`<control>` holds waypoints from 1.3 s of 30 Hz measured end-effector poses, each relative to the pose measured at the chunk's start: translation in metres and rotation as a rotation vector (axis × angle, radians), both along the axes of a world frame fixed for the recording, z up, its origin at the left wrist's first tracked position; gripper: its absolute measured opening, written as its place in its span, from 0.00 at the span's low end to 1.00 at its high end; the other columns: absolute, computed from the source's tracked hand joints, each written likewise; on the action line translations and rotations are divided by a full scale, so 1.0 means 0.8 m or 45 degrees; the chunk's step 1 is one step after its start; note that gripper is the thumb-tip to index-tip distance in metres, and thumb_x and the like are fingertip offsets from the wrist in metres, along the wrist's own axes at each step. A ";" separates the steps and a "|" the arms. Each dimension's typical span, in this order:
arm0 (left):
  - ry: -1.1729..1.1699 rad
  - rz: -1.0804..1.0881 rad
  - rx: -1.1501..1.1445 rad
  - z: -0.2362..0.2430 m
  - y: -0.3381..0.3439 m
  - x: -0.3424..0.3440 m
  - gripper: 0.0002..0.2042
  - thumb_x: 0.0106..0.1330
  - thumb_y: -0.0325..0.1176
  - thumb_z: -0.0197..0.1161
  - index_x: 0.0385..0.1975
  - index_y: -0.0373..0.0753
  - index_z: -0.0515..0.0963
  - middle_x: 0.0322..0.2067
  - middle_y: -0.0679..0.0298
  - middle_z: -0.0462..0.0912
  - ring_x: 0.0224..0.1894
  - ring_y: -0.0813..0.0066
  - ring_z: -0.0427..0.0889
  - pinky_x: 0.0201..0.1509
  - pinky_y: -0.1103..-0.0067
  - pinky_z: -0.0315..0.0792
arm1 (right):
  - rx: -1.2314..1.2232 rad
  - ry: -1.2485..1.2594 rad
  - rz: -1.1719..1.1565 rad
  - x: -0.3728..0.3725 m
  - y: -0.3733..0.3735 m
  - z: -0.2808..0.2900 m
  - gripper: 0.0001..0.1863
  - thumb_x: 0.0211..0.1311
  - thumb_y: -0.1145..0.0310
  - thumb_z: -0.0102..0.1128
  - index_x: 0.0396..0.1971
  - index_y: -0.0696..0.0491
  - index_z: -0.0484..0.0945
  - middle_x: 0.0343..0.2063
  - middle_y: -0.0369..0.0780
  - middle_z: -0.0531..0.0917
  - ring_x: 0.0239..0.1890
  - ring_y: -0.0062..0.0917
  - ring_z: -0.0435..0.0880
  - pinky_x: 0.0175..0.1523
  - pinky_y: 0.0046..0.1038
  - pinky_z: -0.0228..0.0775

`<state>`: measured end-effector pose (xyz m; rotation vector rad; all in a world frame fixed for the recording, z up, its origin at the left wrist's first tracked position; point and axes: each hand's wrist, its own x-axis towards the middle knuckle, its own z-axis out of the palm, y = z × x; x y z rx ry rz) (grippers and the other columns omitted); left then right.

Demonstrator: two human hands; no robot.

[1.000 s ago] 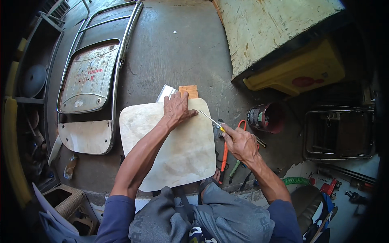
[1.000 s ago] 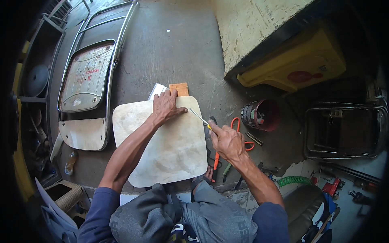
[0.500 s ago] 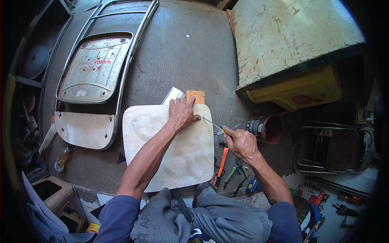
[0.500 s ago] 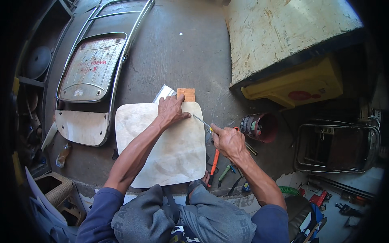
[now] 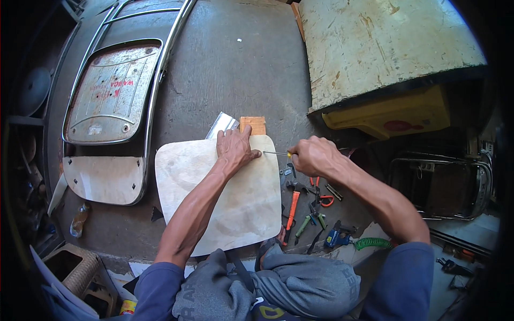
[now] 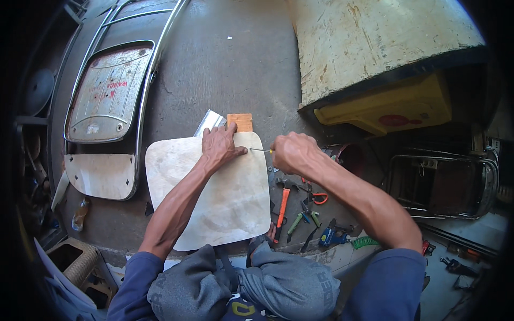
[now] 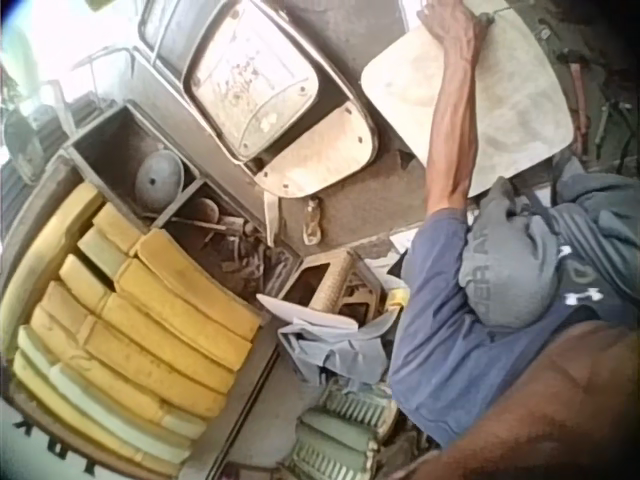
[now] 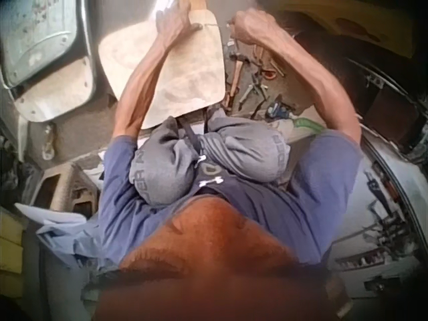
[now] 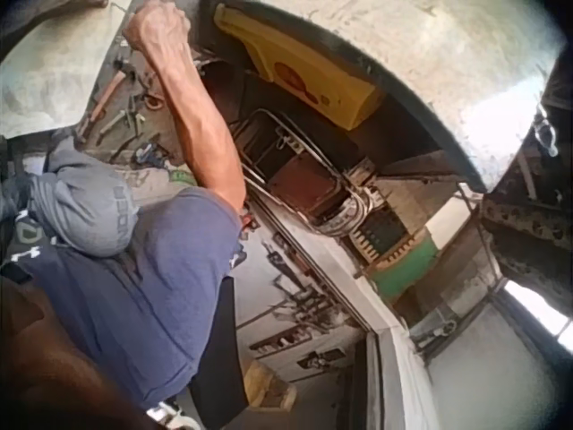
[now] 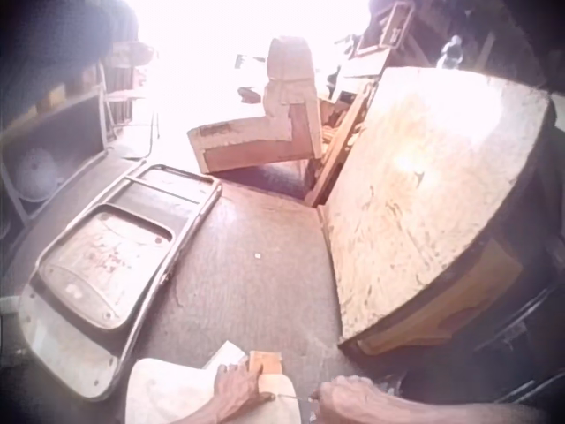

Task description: The person uses a hammer to attach a metal piece to a wooden block and then uses a screwdriver to tighten a screw into a separate wooden panel.

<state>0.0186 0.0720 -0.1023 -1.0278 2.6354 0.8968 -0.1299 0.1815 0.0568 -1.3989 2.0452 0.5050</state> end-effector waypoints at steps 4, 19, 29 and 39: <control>0.000 0.011 0.058 0.000 -0.002 -0.005 0.31 0.50 0.55 0.76 0.48 0.43 0.74 0.39 0.55 0.85 0.47 0.56 0.82 0.51 0.63 0.62 | 0.256 0.060 0.450 0.028 -0.047 0.025 0.14 0.63 0.67 0.51 0.33 0.56 0.86 0.32 0.56 0.86 0.38 0.46 0.89 0.44 0.43 0.82; 0.078 0.069 0.155 -0.005 -0.004 -0.010 0.22 0.52 0.43 0.77 0.40 0.40 0.75 0.32 0.57 0.87 0.40 0.58 0.82 0.48 0.64 0.57 | 0.325 -0.108 0.141 0.005 -0.009 0.001 0.28 0.62 0.67 0.54 0.63 0.55 0.72 0.36 0.57 0.85 0.30 0.44 0.88 0.34 0.45 0.81; 0.176 0.106 0.059 0.006 0.004 -0.010 0.21 0.51 0.44 0.77 0.38 0.39 0.76 0.30 0.55 0.86 0.38 0.57 0.82 0.48 0.65 0.57 | 0.393 -0.633 -1.304 -0.001 0.022 -0.004 0.20 0.73 0.54 0.49 0.49 0.53 0.80 0.17 0.35 0.71 0.11 0.18 0.64 0.15 0.26 0.59; 0.288 0.102 0.005 0.039 0.023 -0.012 0.22 0.52 0.46 0.76 0.40 0.40 0.77 0.33 0.58 0.86 0.41 0.60 0.82 0.50 0.65 0.57 | 0.019 -0.616 -0.989 0.017 0.067 -0.017 0.21 0.75 0.59 0.45 0.56 0.58 0.76 0.35 0.59 0.84 0.32 0.44 0.87 0.32 0.48 0.76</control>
